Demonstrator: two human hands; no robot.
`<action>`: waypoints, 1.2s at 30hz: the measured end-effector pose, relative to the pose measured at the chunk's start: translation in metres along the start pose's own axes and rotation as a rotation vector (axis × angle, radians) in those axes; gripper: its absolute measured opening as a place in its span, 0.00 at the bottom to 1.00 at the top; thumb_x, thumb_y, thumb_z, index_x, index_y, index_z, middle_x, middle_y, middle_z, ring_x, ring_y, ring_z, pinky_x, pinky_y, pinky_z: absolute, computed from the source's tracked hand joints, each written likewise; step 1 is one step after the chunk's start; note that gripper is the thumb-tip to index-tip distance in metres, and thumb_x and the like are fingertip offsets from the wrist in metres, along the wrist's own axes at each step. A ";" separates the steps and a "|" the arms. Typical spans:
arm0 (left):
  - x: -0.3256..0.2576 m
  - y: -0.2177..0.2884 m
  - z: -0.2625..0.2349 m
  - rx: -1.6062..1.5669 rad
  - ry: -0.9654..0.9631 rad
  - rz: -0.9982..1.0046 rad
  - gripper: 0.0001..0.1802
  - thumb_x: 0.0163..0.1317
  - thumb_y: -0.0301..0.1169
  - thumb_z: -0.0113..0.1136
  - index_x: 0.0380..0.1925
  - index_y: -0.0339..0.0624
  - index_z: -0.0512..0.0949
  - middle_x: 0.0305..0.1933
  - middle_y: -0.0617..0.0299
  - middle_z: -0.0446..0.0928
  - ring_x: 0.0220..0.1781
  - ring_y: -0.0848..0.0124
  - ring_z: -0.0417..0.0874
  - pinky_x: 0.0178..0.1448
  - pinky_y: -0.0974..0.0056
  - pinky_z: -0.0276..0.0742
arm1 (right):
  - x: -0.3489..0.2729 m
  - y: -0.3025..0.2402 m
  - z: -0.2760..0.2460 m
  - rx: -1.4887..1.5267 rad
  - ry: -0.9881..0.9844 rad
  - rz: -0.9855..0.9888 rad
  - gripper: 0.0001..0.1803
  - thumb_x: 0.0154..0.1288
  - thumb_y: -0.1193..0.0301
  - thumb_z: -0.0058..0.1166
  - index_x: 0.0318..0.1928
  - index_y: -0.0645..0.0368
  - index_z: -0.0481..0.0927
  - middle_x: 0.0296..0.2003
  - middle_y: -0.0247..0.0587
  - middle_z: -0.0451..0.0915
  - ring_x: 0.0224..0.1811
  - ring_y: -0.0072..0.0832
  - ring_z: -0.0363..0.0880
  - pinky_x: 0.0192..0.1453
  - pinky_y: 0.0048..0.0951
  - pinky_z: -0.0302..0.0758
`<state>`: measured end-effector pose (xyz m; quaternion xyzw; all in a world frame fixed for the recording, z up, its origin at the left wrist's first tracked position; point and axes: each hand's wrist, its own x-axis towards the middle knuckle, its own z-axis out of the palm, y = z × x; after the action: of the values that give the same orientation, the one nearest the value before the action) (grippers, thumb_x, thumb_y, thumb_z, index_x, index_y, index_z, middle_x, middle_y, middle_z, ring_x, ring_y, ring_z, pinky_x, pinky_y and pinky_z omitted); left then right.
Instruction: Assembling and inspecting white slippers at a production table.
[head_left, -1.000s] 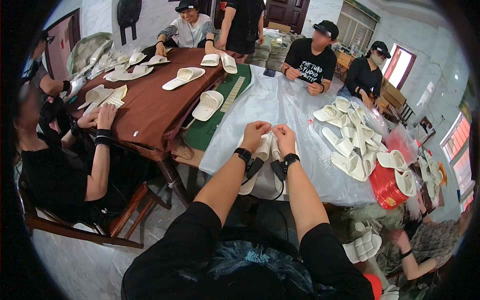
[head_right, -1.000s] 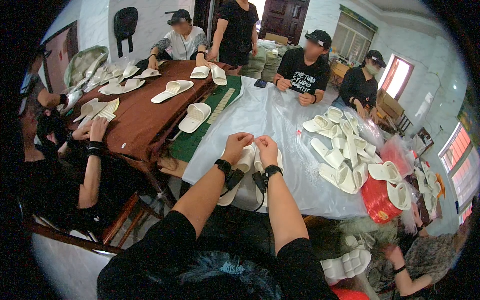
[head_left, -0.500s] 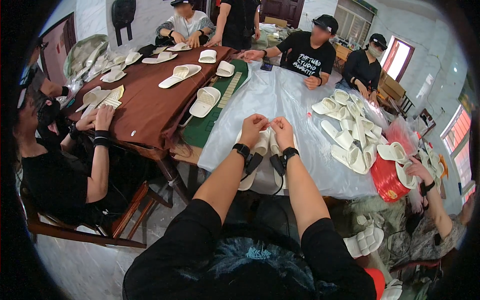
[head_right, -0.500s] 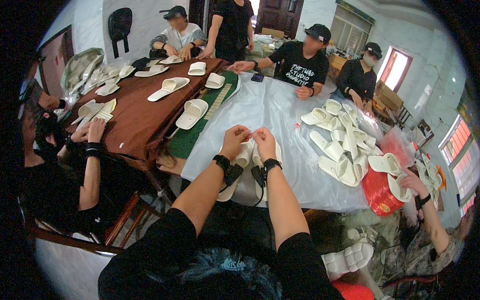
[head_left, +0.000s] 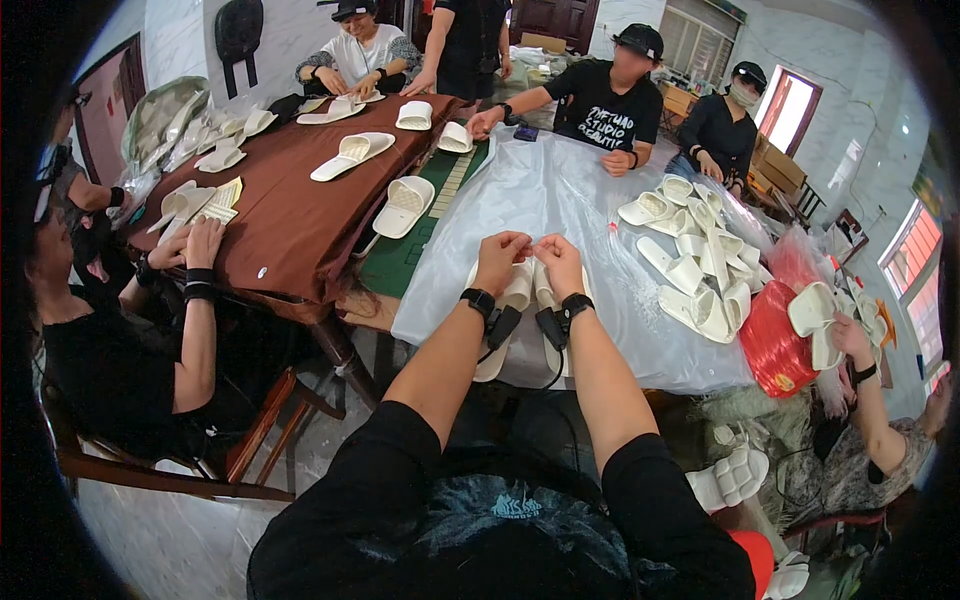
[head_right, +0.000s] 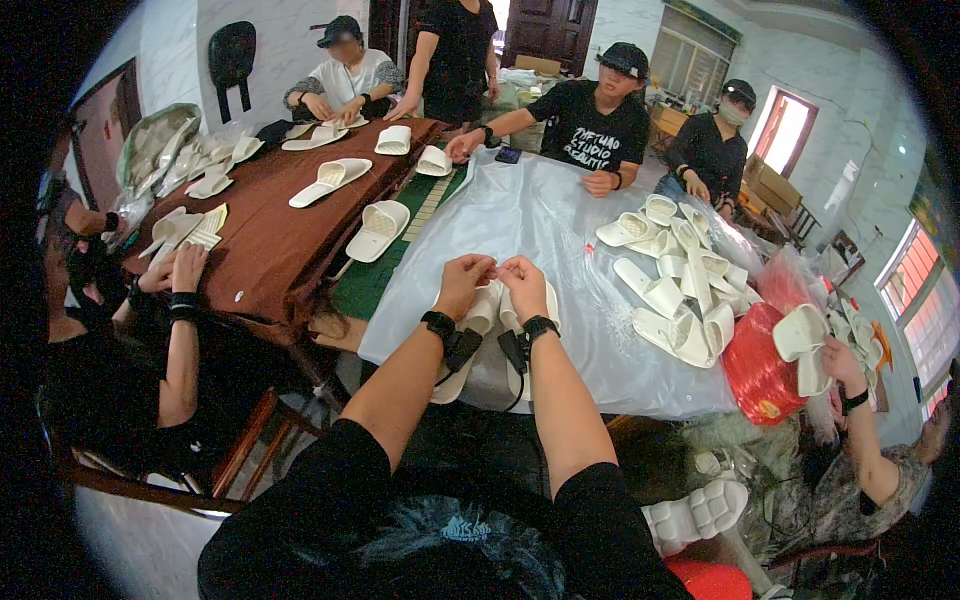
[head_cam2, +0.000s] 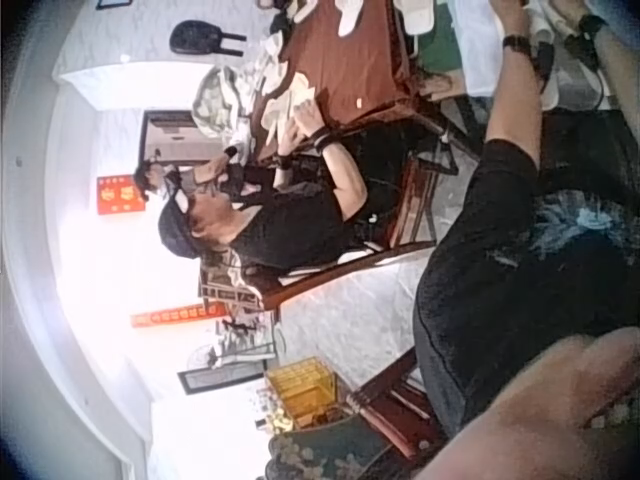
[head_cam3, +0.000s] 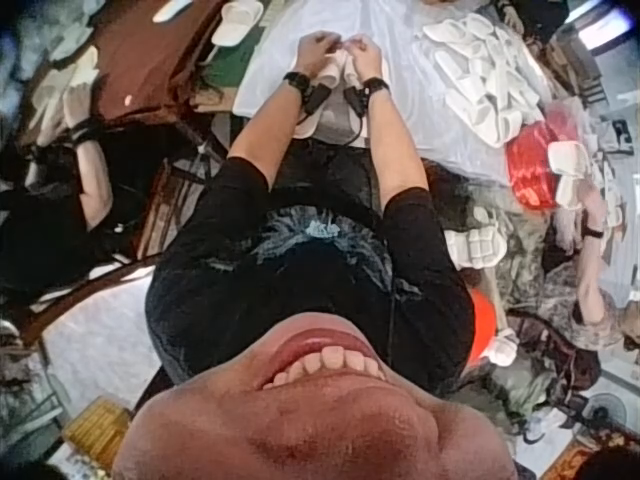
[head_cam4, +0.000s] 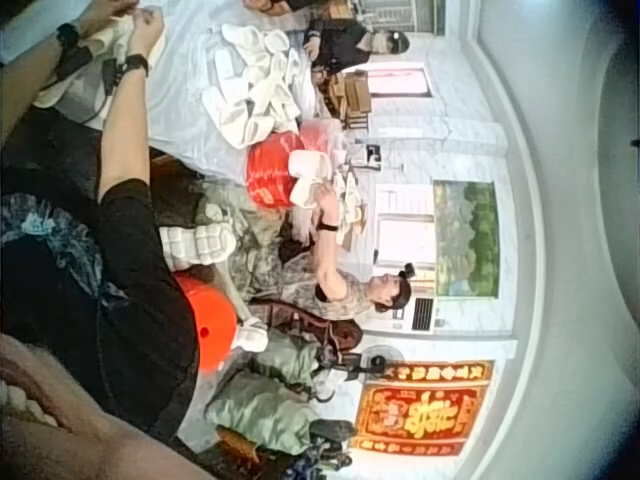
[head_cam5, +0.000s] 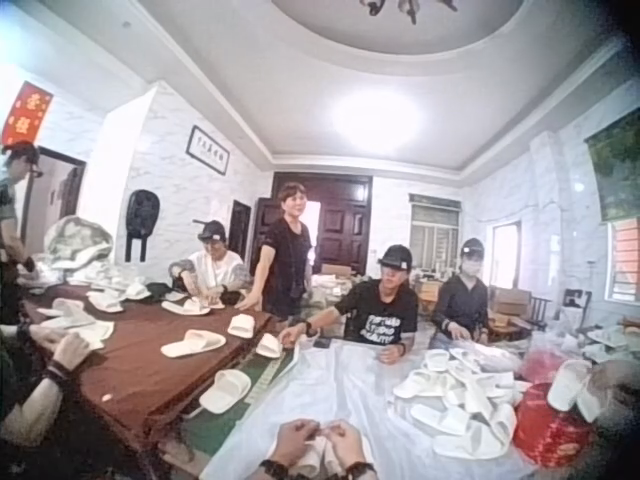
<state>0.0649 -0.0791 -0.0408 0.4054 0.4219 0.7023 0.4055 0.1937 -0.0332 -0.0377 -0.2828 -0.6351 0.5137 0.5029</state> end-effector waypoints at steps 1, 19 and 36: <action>0.000 0.000 -0.001 0.010 -0.016 -0.013 0.10 0.65 0.31 0.56 0.36 0.35 0.80 0.30 0.62 0.80 0.32 0.76 0.78 0.39 0.71 0.74 | 0.000 0.000 0.000 -0.006 -0.014 -0.005 0.02 0.59 0.77 0.56 0.30 0.60 0.76 0.18 0.21 0.65 0.21 0.11 0.59 0.25 0.18 0.55; 0.002 -0.004 -0.008 0.068 -0.075 -0.005 0.08 0.65 0.29 0.55 0.34 0.36 0.80 0.29 0.65 0.79 0.30 0.77 0.77 0.37 0.73 0.71 | 0.001 0.004 0.002 0.050 -0.027 0.049 0.03 0.60 0.77 0.56 0.31 0.63 0.76 0.25 0.28 0.75 0.28 0.15 0.69 0.36 0.19 0.66; 0.001 0.000 0.000 0.110 -0.108 0.015 0.09 0.65 0.30 0.56 0.35 0.34 0.80 0.30 0.63 0.80 0.31 0.77 0.77 0.37 0.72 0.71 | 0.000 0.003 -0.006 0.102 0.000 0.041 0.02 0.59 0.77 0.57 0.31 0.62 0.77 0.25 0.27 0.74 0.28 0.16 0.69 0.36 0.19 0.65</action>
<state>0.0648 -0.0779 -0.0406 0.4673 0.4345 0.6581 0.3996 0.1990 -0.0302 -0.0406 -0.2695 -0.6023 0.5556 0.5059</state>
